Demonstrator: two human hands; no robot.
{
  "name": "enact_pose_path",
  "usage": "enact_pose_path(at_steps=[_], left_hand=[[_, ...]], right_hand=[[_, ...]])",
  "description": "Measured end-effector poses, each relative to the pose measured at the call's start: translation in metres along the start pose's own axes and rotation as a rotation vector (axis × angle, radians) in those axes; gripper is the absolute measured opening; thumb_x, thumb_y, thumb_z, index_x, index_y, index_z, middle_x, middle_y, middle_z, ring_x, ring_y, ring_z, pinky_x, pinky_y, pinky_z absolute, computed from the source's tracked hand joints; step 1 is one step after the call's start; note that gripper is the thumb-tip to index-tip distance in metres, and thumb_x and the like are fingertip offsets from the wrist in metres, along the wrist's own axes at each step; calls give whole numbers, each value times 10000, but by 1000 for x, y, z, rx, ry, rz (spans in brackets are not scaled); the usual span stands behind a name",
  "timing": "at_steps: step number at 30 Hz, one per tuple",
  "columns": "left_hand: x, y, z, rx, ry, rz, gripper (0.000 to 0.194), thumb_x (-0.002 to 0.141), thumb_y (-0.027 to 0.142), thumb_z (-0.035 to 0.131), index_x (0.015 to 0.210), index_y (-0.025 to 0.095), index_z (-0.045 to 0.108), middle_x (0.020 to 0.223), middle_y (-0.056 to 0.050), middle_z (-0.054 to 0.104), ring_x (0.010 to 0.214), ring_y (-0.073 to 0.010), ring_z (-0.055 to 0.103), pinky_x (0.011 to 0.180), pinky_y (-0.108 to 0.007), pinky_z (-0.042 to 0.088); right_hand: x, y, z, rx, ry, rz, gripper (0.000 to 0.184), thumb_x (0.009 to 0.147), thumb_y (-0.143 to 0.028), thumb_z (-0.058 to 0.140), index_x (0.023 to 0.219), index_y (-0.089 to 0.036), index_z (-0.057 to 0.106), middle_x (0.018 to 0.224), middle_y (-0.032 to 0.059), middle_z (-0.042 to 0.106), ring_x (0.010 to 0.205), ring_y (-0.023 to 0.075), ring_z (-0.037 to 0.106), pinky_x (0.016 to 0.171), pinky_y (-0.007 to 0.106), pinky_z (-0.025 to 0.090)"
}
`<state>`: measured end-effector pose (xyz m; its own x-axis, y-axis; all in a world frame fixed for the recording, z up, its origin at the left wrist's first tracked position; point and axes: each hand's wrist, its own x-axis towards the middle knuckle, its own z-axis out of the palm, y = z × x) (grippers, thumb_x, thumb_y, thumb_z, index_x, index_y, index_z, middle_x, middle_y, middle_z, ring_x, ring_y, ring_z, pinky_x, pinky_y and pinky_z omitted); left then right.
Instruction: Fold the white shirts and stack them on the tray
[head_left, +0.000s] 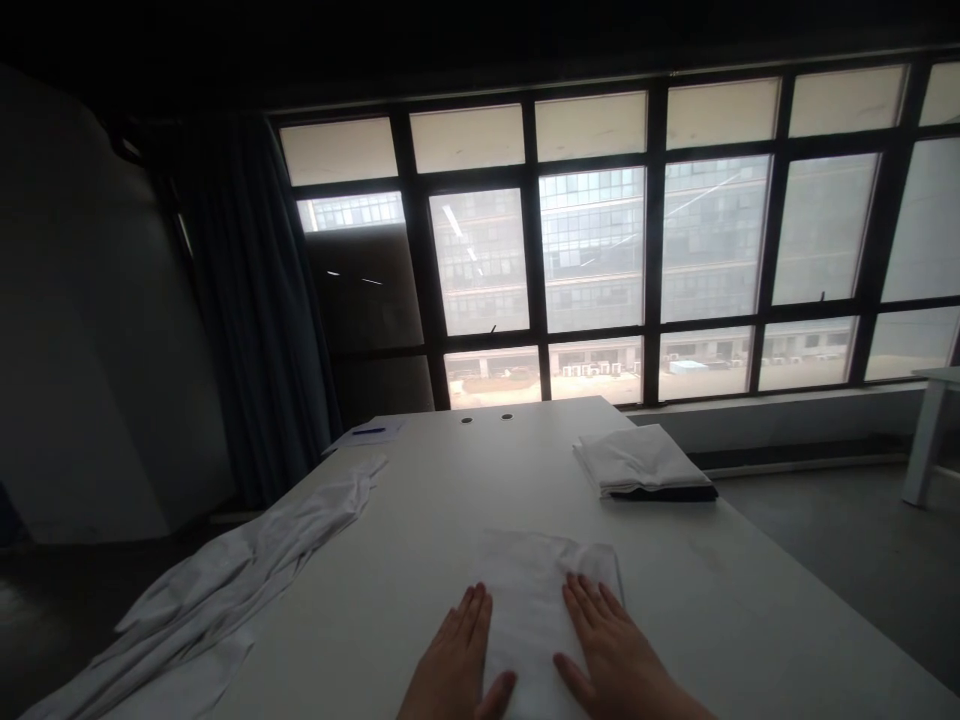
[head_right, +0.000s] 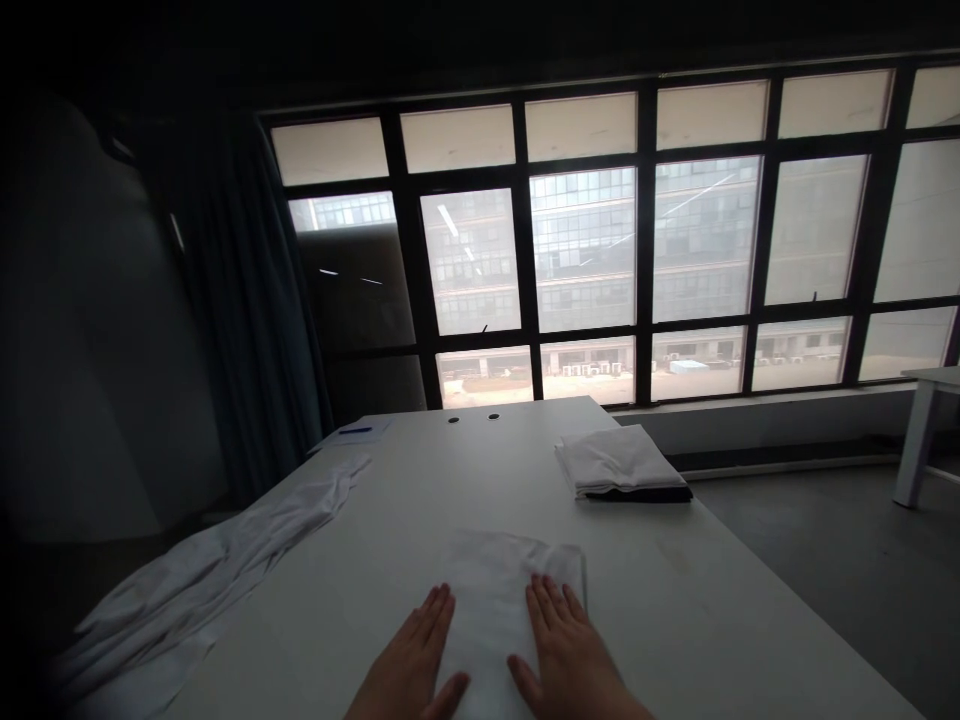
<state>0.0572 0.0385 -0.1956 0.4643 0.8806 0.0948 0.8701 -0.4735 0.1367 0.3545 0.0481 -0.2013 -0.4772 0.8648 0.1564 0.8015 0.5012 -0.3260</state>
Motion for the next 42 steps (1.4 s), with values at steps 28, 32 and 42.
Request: enact_pose_path(at_steps=[28,32,42], left_hand=[[55,14,-26,-85,-123,-165,879,935,718,281,1581,135,158,1644,-80,70,1527,-278,75,1245,-475,100],[58,-5,-25,-84,-120,-222,829,953,675,287,1581,145,182,1650,-76,108,1526,-272,113,1238,-467,97],[69,-18,-42,-204,123,-184,389,966,465,430,1101,229,708,1096,-57,705,1050,-218,610,947,-335,408]], right_hand=[[23,27,-30,-2,-75,125,834,961,-705,243,1578,-144,228,1635,88,125,1523,277,110,1244,490,51],[23,45,-33,-18,-33,189,751,982,-638,269,1561,-160,304,1606,96,281,1491,264,232,1232,461,109],[25,39,-57,10,95,203,329,948,-419,463,1080,-202,673,1095,79,649,1051,220,578,956,358,388]])
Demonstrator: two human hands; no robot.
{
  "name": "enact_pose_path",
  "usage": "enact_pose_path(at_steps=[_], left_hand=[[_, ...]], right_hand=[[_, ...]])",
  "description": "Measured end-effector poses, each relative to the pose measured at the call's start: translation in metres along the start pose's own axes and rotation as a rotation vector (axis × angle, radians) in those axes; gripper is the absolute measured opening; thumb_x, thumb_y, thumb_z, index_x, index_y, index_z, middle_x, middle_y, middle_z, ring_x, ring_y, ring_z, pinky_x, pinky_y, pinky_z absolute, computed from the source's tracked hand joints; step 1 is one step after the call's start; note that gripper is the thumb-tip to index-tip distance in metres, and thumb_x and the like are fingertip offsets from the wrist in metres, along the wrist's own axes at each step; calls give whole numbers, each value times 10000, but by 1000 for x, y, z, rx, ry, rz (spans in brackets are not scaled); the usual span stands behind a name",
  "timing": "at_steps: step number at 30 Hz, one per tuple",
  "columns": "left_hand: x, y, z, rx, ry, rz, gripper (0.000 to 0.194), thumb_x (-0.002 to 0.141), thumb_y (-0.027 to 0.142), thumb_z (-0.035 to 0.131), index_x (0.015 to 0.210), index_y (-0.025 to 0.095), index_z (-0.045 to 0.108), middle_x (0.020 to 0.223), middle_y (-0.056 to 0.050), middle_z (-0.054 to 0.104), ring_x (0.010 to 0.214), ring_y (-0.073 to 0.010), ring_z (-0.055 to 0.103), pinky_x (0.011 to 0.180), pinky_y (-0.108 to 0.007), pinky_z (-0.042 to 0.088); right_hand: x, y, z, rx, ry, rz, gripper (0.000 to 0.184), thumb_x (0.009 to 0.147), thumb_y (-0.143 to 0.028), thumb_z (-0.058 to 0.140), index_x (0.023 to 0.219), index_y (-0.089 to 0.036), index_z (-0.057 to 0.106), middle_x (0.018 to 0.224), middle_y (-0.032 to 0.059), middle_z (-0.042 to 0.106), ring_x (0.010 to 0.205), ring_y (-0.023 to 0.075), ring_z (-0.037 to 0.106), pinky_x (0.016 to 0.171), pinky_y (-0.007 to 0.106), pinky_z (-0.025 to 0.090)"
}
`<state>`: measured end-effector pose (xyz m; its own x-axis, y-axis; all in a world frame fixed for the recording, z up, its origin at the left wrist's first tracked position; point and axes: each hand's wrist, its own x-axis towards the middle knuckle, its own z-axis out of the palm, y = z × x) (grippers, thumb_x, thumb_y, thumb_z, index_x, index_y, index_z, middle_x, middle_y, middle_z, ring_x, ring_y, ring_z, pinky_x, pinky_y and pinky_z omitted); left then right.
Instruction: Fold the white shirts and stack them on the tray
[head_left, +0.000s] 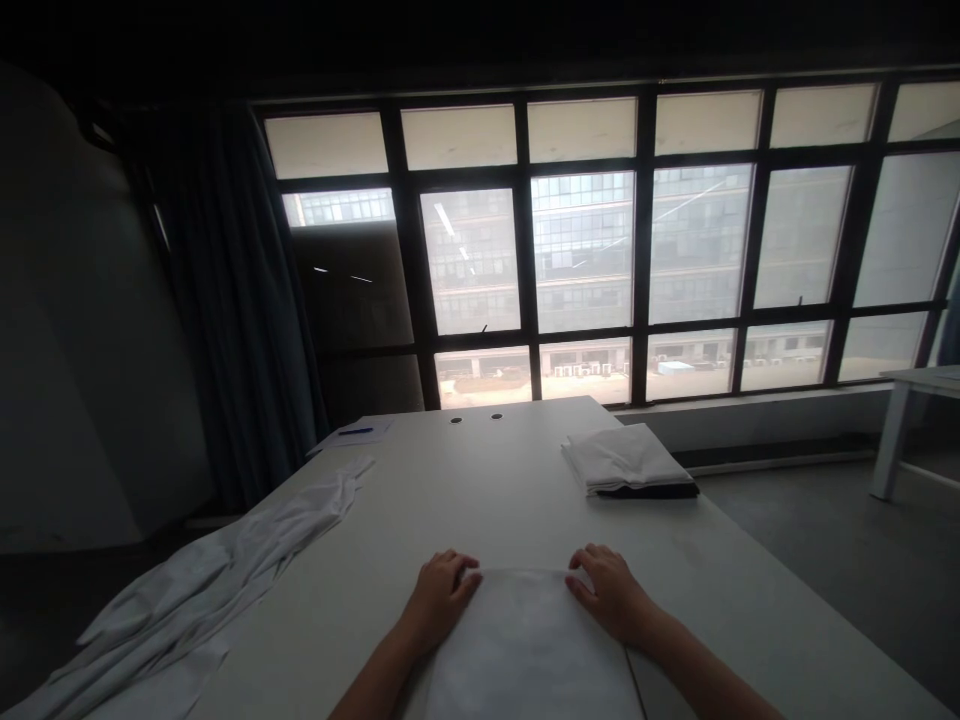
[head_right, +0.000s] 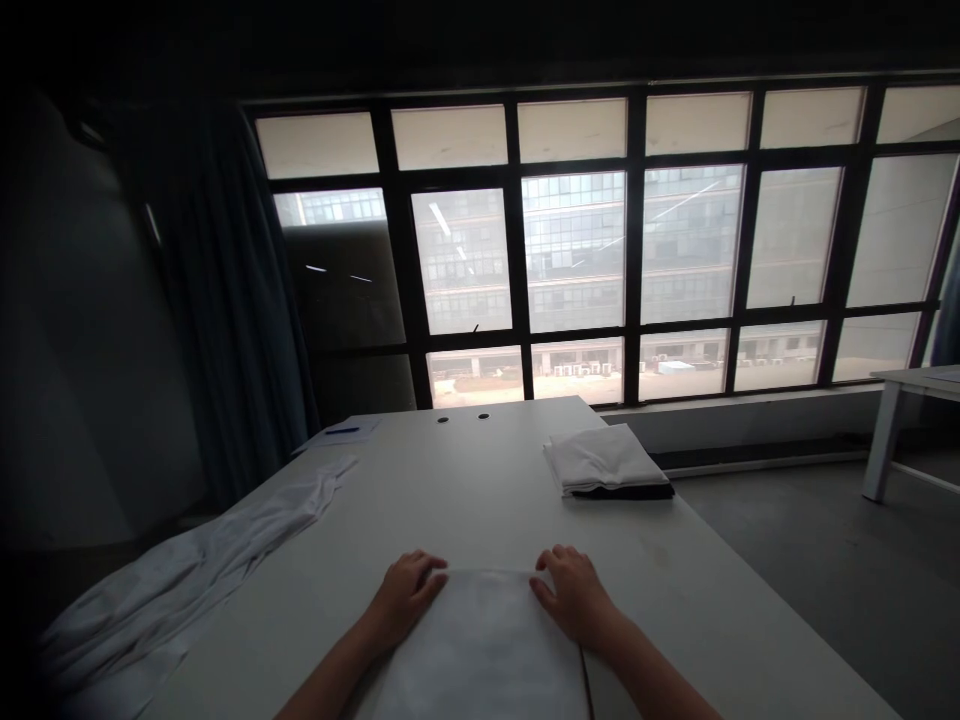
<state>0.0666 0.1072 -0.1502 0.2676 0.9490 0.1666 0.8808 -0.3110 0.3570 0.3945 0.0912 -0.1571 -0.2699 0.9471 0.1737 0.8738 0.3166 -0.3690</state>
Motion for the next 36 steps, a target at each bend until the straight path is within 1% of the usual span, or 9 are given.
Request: enact_pose_path(at_steps=[5,9,13,17,21,25,29,32,36], left_hand=[[-13,13,2,-38,-76,92,391,933,526,495,813,212,696,864,-21,696,855,-186,607,805,-279,412],[-21,30,12,-104,-130,149,347,912,510,534,823,205,672,876,-9,681,829,-171,571,743,-257,394],[-20,40,14,-223,-177,116,339,849,522,625,789,189,636,736,34,625,694,-133,506,614,-232,343],[-13,37,-6,-401,-30,117,415,884,596,560,878,183,604,750,17,607,687,-133,510,622,-227,383],[-9,26,-45,-423,175,81,439,970,593,385,936,202,581,785,-9,623,700,-160,571,638,-252,431],[-11,19,-86,-318,238,81,374,967,553,421,967,218,587,843,-24,653,721,-176,597,626,-267,458],[-16,24,-108,-233,275,94,353,979,518,408,980,221,599,885,-34,658,753,-180,598,615,-264,485],[-19,32,-113,-186,318,113,327,974,501,435,1020,228,611,941,-43,660,796,-189,603,624,-269,508],[-23,40,-112,-165,358,116,293,983,468,437,1038,228,597,960,-46,649,814,-195,600,604,-263,506]], right_hand=[[-14,-31,-17,-11,-167,-87,404,887,-539,515,932,-178,689,937,84,681,884,218,612,792,309,426],[-28,-58,-15,76,-231,-118,492,825,-612,576,1070,-201,692,1011,96,696,928,239,643,805,311,454],[-33,-65,-11,175,-342,-113,579,750,-638,658,1147,-218,691,1092,100,698,970,256,657,806,308,475],[-23,-54,-27,289,-461,-84,431,738,-528,716,1036,-217,727,994,38,721,879,209,656,766,270,474],[-13,-43,-72,287,-222,-75,353,836,-487,653,1042,-204,700,1056,40,699,905,191,637,785,265,457],[-15,-34,-125,167,138,-165,350,984,-475,472,885,-198,662,855,29,665,757,155,593,704,264,422],[-26,-30,-155,-49,515,-354,340,1022,-384,411,963,-201,691,845,66,621,798,172,549,722,294,414],[-28,-37,-145,-182,581,-457,309,1014,-294,411,1078,-217,704,858,73,612,817,182,523,754,321,415],[-19,-53,-80,-255,275,-468,281,940,-157,481,1121,-225,685,978,75,622,941,204,534,891,370,415]])
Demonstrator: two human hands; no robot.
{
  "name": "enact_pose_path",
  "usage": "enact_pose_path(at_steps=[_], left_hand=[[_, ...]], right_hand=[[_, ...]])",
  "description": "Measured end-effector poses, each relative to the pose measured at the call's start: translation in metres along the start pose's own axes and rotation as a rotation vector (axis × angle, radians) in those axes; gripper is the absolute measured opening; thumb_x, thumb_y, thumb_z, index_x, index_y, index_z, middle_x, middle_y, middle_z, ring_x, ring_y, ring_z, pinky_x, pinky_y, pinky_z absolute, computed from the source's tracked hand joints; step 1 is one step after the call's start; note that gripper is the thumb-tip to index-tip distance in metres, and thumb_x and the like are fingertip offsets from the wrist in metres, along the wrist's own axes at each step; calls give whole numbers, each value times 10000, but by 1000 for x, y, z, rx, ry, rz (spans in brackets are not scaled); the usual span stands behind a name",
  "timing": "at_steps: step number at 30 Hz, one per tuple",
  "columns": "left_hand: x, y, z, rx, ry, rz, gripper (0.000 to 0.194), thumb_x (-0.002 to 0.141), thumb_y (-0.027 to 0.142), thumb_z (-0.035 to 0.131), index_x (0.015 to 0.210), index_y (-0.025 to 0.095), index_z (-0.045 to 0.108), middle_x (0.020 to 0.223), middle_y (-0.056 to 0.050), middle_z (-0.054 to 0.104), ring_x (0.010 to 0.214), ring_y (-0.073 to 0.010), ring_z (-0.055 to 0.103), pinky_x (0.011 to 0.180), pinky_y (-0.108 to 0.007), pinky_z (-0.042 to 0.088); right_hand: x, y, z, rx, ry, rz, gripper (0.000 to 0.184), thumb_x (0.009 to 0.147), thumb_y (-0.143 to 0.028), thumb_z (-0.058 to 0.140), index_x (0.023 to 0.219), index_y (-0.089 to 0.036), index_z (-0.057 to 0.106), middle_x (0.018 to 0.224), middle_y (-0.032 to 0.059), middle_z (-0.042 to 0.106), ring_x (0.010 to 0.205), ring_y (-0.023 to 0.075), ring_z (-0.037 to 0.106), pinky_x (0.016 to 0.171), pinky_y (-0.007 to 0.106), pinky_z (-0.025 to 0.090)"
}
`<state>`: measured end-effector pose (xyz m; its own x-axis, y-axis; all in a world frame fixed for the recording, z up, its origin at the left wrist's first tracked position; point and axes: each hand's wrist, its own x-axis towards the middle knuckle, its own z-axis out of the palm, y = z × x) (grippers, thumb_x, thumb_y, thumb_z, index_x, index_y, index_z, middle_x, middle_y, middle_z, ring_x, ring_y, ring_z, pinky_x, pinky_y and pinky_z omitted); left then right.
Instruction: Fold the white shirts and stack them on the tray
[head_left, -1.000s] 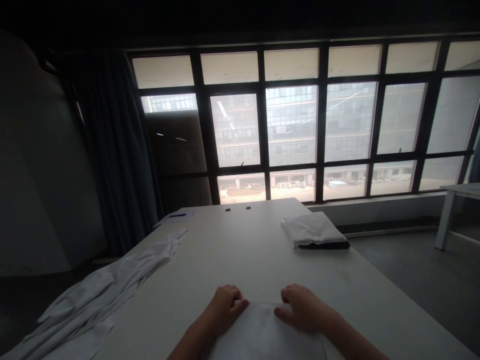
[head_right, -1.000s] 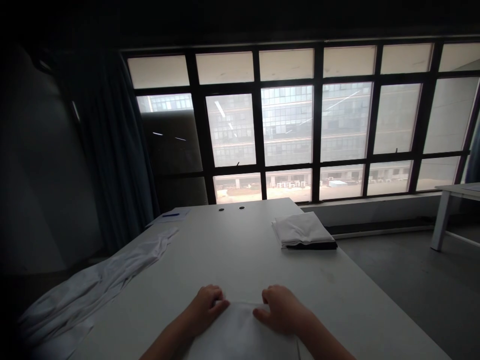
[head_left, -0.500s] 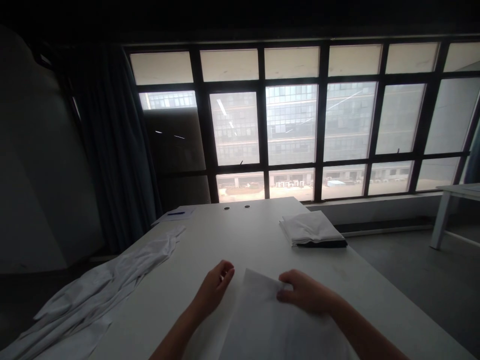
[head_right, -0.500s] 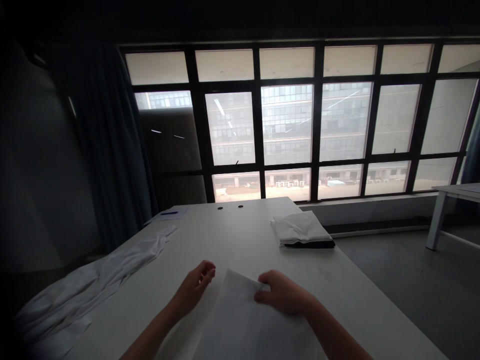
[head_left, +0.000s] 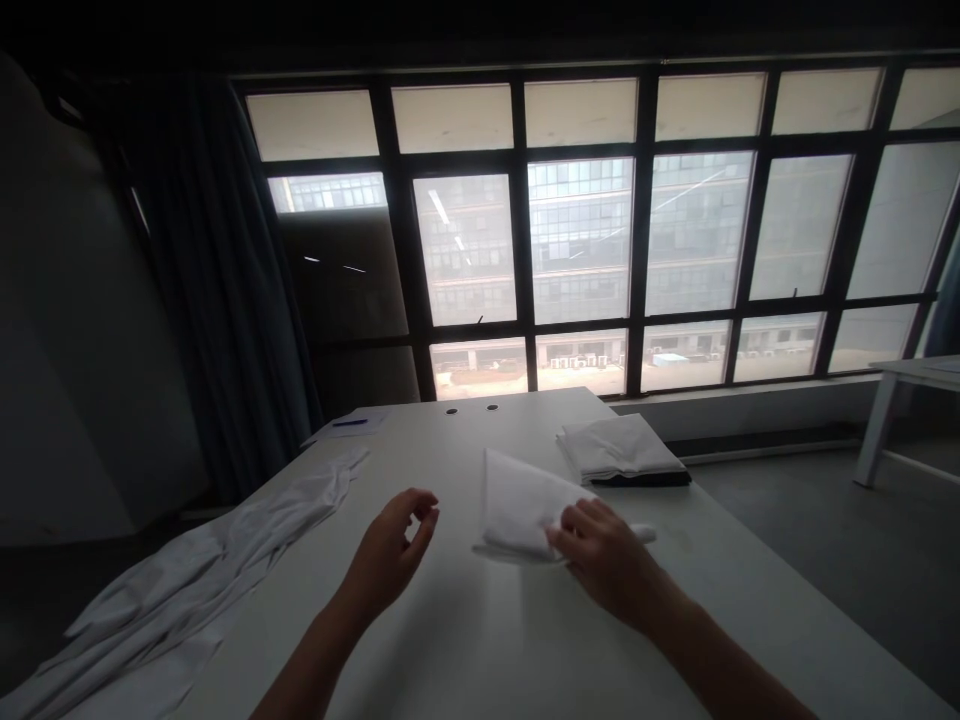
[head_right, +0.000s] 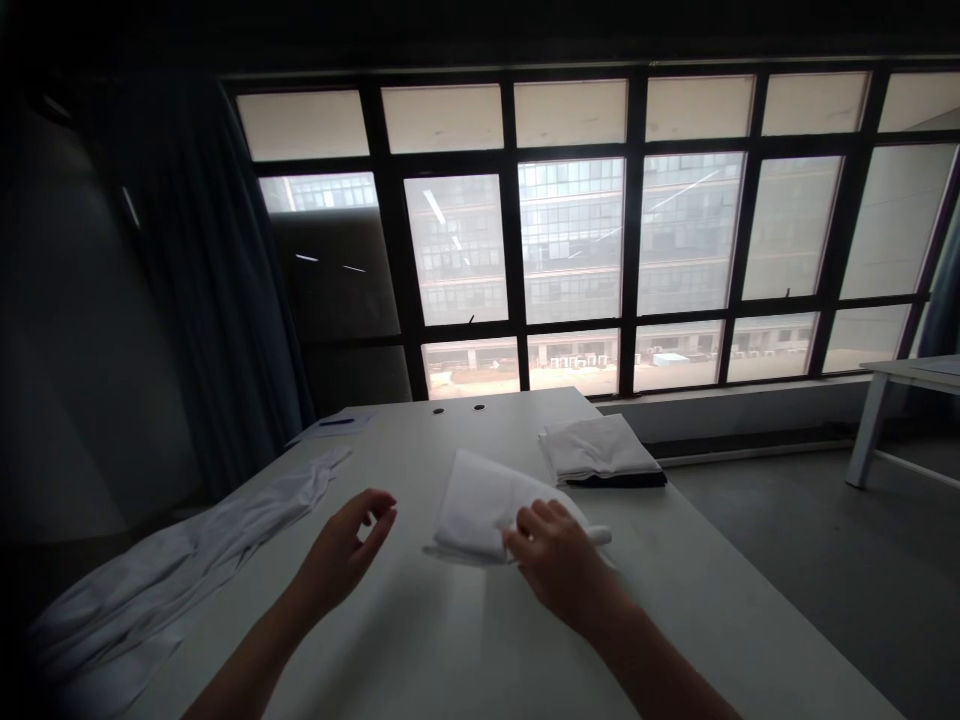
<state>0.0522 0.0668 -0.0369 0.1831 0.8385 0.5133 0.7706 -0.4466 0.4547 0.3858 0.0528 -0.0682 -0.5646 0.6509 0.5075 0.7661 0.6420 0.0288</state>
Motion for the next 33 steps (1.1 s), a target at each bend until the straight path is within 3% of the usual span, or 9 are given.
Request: enact_pose_path(at_steps=[3,6,9,12,17,22,26,28,33], left_hand=[[-6,10,5,20,-89,34,260,985,429,443,1038,227,600,985,-55,643,832,-198,601,651,-282,515],[-16,26,19,58,-272,138,177,929,375,557,1024,243,626,1028,-49,652,921,-211,605,816,-329,512],[-30,38,49,99,-445,271,271,799,315,706,1056,265,633,1097,-32,662,1018,-232,599,945,-365,472],[-45,38,90,120,-522,384,484,690,251,762,1145,264,598,1194,-35,658,1092,-255,599,1028,-403,450],[-56,17,130,140,-403,426,516,813,42,534,1278,264,537,1285,-44,663,1160,-224,629,1027,-377,493],[-53,-4,128,143,-197,309,319,904,93,513,1152,252,634,1001,-33,763,875,-209,732,791,-309,583],[-55,-11,126,52,-61,249,228,960,177,502,1108,260,654,985,-30,762,850,-195,733,772,-287,577],[-56,-10,125,31,-31,273,204,969,204,506,1103,263,649,948,-29,756,817,-188,725,744,-274,567],[-60,-2,120,-6,-18,461,133,968,229,530,1059,251,625,813,-18,713,711,-168,678,695,-260,530]], right_hand=[[-7,-20,60,54,-313,-55,151,873,-133,544,884,-194,682,915,52,629,895,194,551,859,340,428],[-17,-28,99,115,-328,-27,149,855,-146,567,960,-198,659,1029,44,628,969,194,546,880,319,423],[-25,-24,112,149,-285,-55,139,890,-169,565,979,-220,659,1045,33,623,988,190,531,895,323,402],[-28,-15,112,178,-234,-118,118,936,-210,562,994,-236,662,1011,23,633,943,176,526,875,321,392],[-24,0,99,184,-143,-106,179,980,-218,511,1036,-265,675,960,17,651,932,169,536,886,326,394],[-20,-19,86,-4,-72,231,325,913,-76,470,1098,-238,682,1198,85,641,1035,228,595,915,358,451],[-26,-55,98,22,-192,443,629,876,-70,442,1469,-277,435,1545,123,394,816,176,690,687,276,511],[-28,-64,105,81,-203,480,680,878,-116,467,1520,-306,345,1595,116,306,820,175,704,672,262,515],[-24,-49,98,159,-162,486,457,880,-89,432,1229,-317,619,1282,22,629,872,161,702,727,228,488]])
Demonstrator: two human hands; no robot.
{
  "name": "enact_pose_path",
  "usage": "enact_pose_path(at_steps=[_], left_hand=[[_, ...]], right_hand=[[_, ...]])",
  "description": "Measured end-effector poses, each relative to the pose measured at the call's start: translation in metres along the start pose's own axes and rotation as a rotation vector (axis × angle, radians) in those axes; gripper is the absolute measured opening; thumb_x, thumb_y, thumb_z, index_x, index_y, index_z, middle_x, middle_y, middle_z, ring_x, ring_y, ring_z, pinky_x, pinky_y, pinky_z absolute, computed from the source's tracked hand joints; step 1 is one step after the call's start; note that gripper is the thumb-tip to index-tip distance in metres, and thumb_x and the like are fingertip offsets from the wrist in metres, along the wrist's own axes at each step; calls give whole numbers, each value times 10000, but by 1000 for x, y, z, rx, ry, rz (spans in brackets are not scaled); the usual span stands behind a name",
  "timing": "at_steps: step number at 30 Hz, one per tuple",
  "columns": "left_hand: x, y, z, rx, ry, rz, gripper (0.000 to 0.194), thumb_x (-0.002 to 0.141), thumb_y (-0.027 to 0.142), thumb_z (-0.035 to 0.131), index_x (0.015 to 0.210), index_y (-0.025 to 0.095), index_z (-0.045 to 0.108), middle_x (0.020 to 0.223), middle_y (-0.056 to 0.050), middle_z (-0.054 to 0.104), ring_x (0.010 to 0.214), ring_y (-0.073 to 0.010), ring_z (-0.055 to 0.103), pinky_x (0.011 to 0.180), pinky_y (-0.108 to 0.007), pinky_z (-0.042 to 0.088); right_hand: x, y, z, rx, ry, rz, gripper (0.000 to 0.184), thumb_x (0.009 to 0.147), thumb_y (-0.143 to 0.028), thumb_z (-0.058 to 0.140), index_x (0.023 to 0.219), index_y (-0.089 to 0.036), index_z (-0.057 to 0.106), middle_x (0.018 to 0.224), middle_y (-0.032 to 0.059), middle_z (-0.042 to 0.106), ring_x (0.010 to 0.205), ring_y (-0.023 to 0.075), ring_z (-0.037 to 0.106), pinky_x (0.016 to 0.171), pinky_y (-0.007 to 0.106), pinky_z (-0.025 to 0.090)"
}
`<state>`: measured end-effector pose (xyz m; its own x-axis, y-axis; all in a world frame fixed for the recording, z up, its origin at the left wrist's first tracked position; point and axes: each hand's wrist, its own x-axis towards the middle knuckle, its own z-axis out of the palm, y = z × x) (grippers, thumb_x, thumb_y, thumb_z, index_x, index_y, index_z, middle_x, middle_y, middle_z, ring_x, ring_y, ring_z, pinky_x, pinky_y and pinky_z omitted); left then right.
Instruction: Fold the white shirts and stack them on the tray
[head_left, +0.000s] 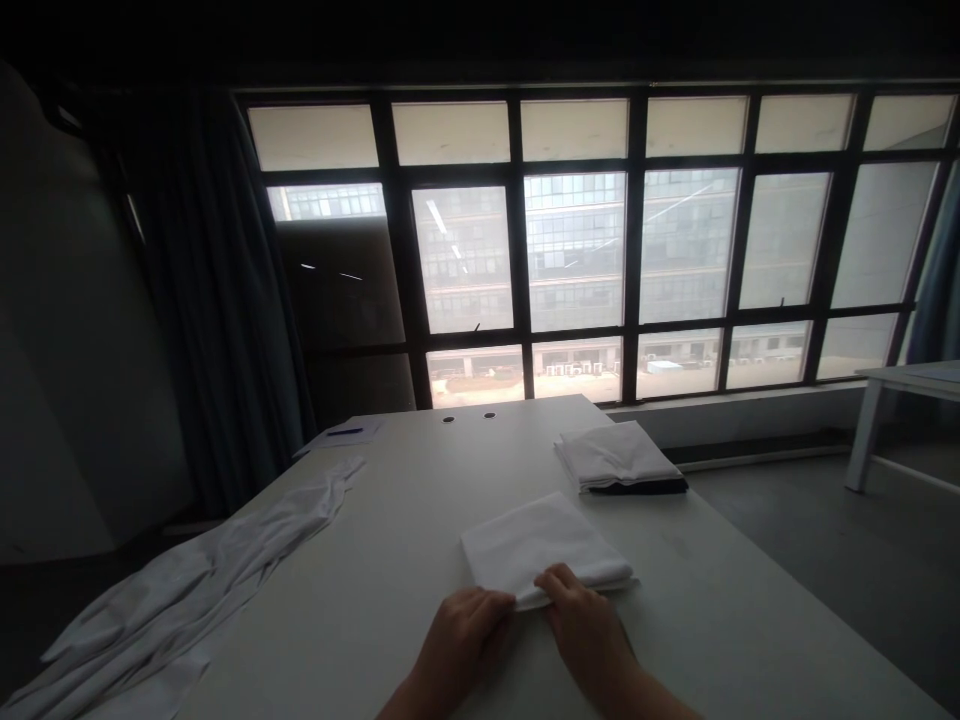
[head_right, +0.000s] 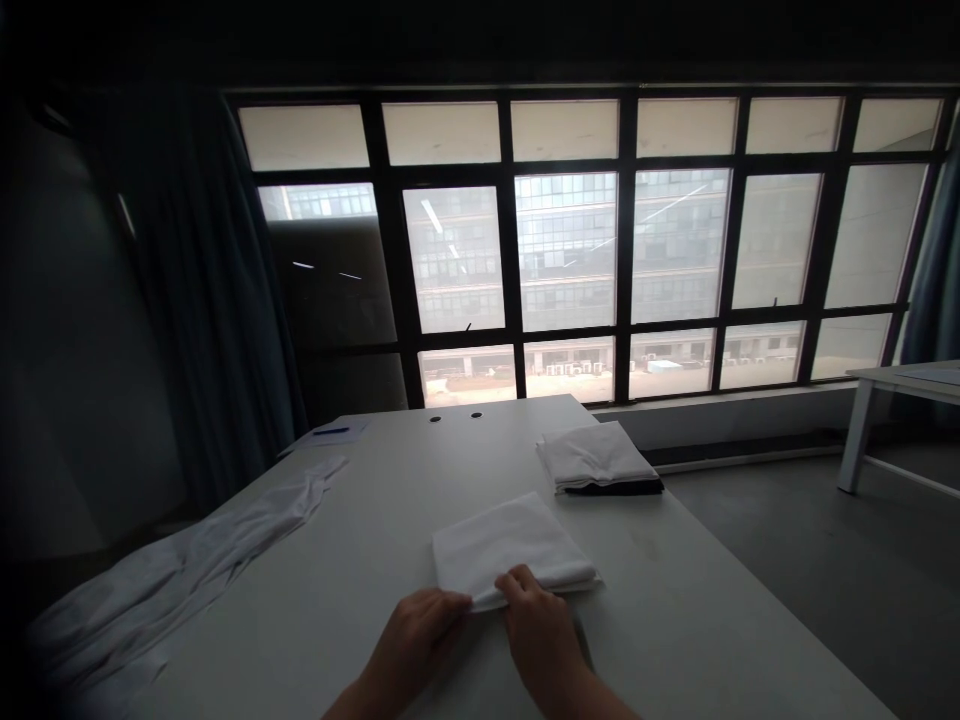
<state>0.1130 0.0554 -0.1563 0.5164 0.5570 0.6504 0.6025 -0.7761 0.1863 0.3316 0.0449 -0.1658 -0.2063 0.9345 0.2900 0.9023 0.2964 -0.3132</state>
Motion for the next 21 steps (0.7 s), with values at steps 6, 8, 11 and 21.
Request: enact_pose_path(at_steps=[6,8,11,21], left_hand=[[-1,2,-11,-154,169,-66,128,944,200,492,1059,218,547,913,-66,642,852,-197,638,749,-292,509],[-2,2,-10,-184,170,-84,119,947,185,468,1039,218,536,873,-53,617,820,-188,625,732,-283,497],[-3,1,-4,-203,101,-118,105,946,175,468,1018,220,529,815,-25,591,746,-164,604,703,-262,480],[-1,-2,13,-242,-190,-140,196,891,160,490,1055,236,565,692,32,622,579,-113,561,594,-204,423]], right_hand=[[17,16,-56,-26,203,-4,416,873,-84,420,1182,-249,645,1163,65,649,910,187,647,832,286,466],[22,23,-83,9,284,-31,368,902,-125,411,1174,-229,635,1156,79,644,946,205,631,866,317,465],[31,39,-127,116,367,-96,311,969,-244,387,1183,-225,612,1132,80,644,1004,215,613,871,325,473],[134,98,-221,45,410,10,315,956,-358,474,1136,-196,676,1044,83,692,910,219,629,798,309,457]])
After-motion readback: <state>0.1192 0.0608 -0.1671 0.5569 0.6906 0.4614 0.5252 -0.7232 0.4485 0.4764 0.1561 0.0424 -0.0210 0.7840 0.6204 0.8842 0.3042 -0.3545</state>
